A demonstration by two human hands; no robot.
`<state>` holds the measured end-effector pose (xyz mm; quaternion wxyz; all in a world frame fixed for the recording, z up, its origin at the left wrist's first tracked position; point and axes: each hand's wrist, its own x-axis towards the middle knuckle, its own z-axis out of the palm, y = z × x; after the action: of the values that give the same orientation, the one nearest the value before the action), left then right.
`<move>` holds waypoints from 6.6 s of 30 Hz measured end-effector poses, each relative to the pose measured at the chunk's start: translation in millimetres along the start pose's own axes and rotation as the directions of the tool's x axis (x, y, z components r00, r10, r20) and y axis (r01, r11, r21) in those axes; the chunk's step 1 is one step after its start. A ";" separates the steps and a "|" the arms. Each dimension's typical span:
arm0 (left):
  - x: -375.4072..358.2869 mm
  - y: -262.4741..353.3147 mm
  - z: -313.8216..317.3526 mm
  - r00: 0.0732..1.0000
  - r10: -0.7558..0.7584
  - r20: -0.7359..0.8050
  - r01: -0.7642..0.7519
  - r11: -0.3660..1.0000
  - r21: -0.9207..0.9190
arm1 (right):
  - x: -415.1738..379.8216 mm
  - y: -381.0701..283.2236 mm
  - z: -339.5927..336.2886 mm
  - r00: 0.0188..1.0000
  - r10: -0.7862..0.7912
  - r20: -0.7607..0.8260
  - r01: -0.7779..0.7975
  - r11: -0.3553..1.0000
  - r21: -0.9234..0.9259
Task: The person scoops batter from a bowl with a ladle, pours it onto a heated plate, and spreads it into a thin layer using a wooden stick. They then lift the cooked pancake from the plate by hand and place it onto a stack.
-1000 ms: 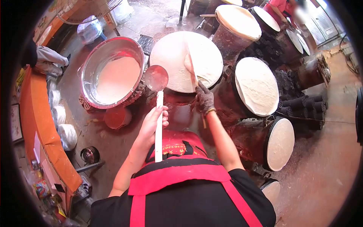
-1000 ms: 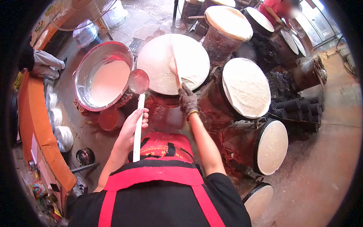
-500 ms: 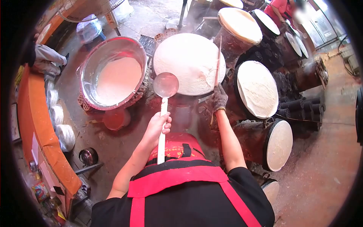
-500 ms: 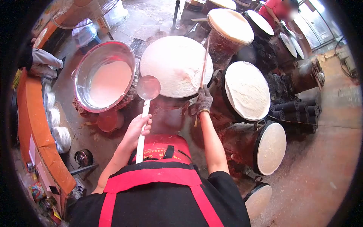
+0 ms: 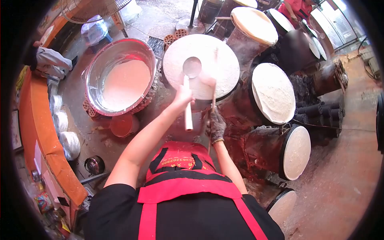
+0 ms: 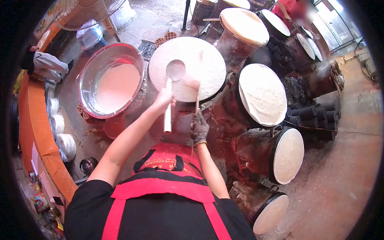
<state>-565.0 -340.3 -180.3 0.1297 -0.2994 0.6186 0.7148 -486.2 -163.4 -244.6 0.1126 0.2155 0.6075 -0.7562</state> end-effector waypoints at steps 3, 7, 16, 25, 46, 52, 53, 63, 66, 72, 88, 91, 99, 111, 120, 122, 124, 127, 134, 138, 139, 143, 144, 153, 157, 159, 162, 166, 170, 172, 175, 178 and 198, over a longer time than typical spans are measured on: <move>5.7 -5.2 21.3 0.998 -0.033 0.053 0.044 0.971 -0.234 | 14.2 9.9 16.4 0.955 -0.263 0.138 0.290 0.929 -0.232; -12.1 46.9 -39.1 0.686 -0.075 0.724 0.715 0.250 -0.652 | 6.3 -34.1 21.5 0.982 0.157 0.101 -0.158 0.987 -0.005; -75.4 35.1 -109.1 0.837 -0.308 0.452 0.521 0.702 -0.485 | -27.6 23.6 35.5 0.936 -0.330 0.128 0.340 0.743 -0.576; -95.1 12.2 -174.3 0.901 -0.229 0.368 0.406 0.741 -0.535 | -41.9 20.4 41.8 0.919 -0.385 0.085 0.351 0.700 -0.622; -142.5 29.2 52.7 0.910 -0.198 0.364 0.413 0.356 -0.838 | 105.2 -154.9 -197.7 0.849 -0.497 0.179 0.176 -0.053 -0.983; -140.1 38.0 115.6 0.903 -0.184 0.388 0.428 0.296 -0.854 | 125.7 -198.4 -225.5 0.822 -0.426 0.378 0.376 -0.093 -0.922; -139.1 40.4 122.1 0.904 -0.182 0.386 0.425 0.302 -0.853 | 129.9 -215.9 -227.7 0.812 -0.423 0.402 0.394 -0.111 -0.912; -116.6 58.4 146.1 0.935 -0.148 0.322 0.354 0.388 -0.851 | 216.8 -499.3 -160.5 0.686 -0.297 0.664 0.495 -0.478 -0.725; -102.2 69.0 142.3 0.945 -0.139 0.295 0.326 0.408 -0.853 | 299.7 -571.9 -142.8 0.597 -0.210 0.774 0.239 -0.875 -0.422; -50.6 93.7 115.8 0.968 -0.091 0.232 0.247 0.487 -0.838 | 386.4 -609.4 -145.6 0.704 -0.682 0.199 0.324 0.059 -0.944; 65.8 167.8 72.0 0.986 -0.140 0.090 0.161 0.678 -0.717 | 552.1 -319.2 -105.6 0.566 -0.038 -0.824 -0.094 0.989 -0.111; 59.5 169.7 83.5 0.987 -0.116 0.109 0.159 0.722 -0.673 | 577.1 -274.6 -145.8 0.700 0.033 -0.714 0.126 0.978 0.169; 5.8 143.3 157.0 0.948 -0.093 0.303 0.197 0.922 -0.333 | 218.8 -256.1 -246.6 0.980 -0.198 -0.020 0.190 0.959 -0.209; -76.8 96.8 401.1 0.503 0.512 0.696 -0.835 0.080 0.545 | -11.3 -273.9 -397.6 0.858 -0.508 0.076 0.295 0.366 -0.883; -25.6 -24.4 491.1 0.774 0.418 0.476 -0.630 0.582 0.514 | 0.2 -61.0 -442.3 0.681 -0.725 0.102 0.329 0.179 -0.927; 10.9 -50.2 503.6 0.738 0.521 0.429 -0.673 0.528 0.517 | -11.4 -86.0 -413.7 0.829 -0.525 -0.194 0.177 0.575 -0.799; 5.0 -32.3 511.3 0.624 0.650 0.434 -0.761 0.380 0.525 | 10.2 -79.0 -403.9 0.721 -0.623 -0.304 0.246 0.640 -0.727; -1.1 -0.9 510.7 0.474 0.779 0.410 -0.831 0.242 0.501 | 40.7 -121.8 -377.2 0.788 -0.466 -0.402 0.134 0.767 -0.627; -40.3 75.8 468.8 0.623 0.685 0.377 -0.755 0.653 0.060 | 100.7 -142.0 -374.2 0.992 0.050 -0.118 0.018 0.858 0.514; -46.7 61.8 397.8 0.768 0.350 0.536 -0.440 0.897 0.044 | 94.4 -41.5 -370.5 0.976 -0.162 -0.144 0.203 0.444 0.873; -51.5 51.7 375.2 0.790 0.283 0.544 -0.371 0.927 0.057 | 83.3 -50.5 -350.3 0.948 -0.028 -0.317 0.264 0.625 0.734; -80.9 8.4 311.3 0.897 0.137 0.420 -0.156 0.988 0.011 | 88.9 -104.8 -286.4 0.791 -0.035 -0.611 0.378 0.813 0.443; -85.2 0.9 295.2 0.891 0.096 0.443 -0.135 0.989 0.058 | 93.8 -127.0 -277.2 0.792 -0.031 -0.610 0.323 0.868 0.376; -99.2 -36.2 206.3 0.962 0.175 0.209 -0.190 0.980 0.056 | 214.5 -147.1 -298.2 0.713 -0.505 -0.487 0.322 0.852 -0.412; -93.9 -43.0 177.3 0.961 0.017 0.275 -0.020 1.000 0.007 | 140.8 -127.8 -331.3 0.935 -0.102 -0.338 0.192 0.950 0.246; -90.8 -45.4 171.1 0.966 0.039 0.256 -0.045 0.999 0.015 | 125.4 -84.8 -332.1 0.780 -0.332 -0.530 0.354 0.933 -0.064; -93.0 -46.7 171.9 0.964 0.124 0.237 -0.142 0.988 0.060 | 120.5 -78.6 -313.3 0.728 -0.376 -0.573 0.378 0.918 -0.121; -89.7 -50.0 179.0 0.955 0.197 0.221 -0.217 0.974 0.070 | 156.4 -119.8 -274.5 0.727 -0.383 -0.571 0.247 0.921 -0.302; -93.8 -49.1 202.4 0.969 0.144 0.199 -0.139 0.990 -0.040 | 167.1 -156.7 -260.7 0.854 -0.321 -0.409 0.133 0.895 -0.425; -93.5 -52.8 212.4 0.968 0.121 0.219 -0.096 0.988 -0.122 | 168.5 -145.1 -285.9 0.819 -0.560 -0.121 0.384 0.694 -0.609; -101.7 -54.4 233.3 0.981 0.095 0.167 -0.063 0.980 -0.187 | 125.7 -170.1 -326.3 0.977 -0.188 -0.099 0.154 0.948 -0.278; -105.8 -59.6 252.9 0.983 0.147 0.108 -0.124 0.973 -0.196 | 132.4 -133.9 -387.5 0.892 -0.334 -0.305 0.229 0.915 -0.332; -152.2 -83.8 324.4 0.993 0.114 -0.042 -0.121 0.962 -0.244 | 203.0 -164.8 -397.5 0.896 -0.409 0.174 0.444 0.808 -0.387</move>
<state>-485.4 16.8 -140.4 0.0403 -0.2857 0.5437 0.7881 -661.3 278.7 -262.3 0.0080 0.0133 0.7822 -0.6229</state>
